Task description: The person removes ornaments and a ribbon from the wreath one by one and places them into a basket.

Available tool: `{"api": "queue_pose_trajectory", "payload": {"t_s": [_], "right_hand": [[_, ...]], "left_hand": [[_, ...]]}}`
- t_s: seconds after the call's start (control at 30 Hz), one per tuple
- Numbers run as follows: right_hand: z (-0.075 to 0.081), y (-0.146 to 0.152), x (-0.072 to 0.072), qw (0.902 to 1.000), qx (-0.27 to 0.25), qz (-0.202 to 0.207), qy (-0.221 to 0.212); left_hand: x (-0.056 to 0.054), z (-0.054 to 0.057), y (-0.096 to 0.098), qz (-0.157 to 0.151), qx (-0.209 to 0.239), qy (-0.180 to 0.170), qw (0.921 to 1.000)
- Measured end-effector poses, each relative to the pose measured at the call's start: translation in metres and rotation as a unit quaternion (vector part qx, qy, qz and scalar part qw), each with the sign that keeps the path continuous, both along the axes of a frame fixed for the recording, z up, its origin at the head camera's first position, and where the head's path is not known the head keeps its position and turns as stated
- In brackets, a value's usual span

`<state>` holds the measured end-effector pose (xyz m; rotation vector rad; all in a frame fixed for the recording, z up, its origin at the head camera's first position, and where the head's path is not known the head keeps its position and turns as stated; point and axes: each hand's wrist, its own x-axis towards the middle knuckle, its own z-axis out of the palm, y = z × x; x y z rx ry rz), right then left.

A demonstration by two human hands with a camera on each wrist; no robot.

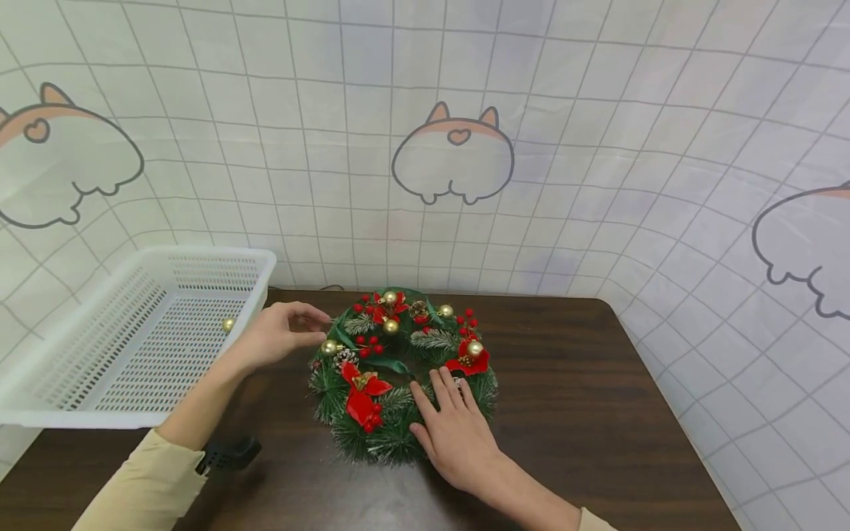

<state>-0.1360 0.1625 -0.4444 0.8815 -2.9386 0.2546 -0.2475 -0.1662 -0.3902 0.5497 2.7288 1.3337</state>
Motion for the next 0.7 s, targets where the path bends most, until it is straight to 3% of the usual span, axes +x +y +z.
{"api": "queue_pose_trajectory", "payload": {"t_s": [0.23,0.7], "right_hand": [[0.0,0.0,0.0,1.0,-0.002,-0.001,-0.002],[0.0,0.0,0.0,1.0,-0.001,-0.001,-0.01]], "left_hand": [[0.001,-0.01,0.003,0.005,-0.004,-0.031,0.9995],[-0.002,-0.031,0.003,0.003,0.004,-0.045,0.999]]}}
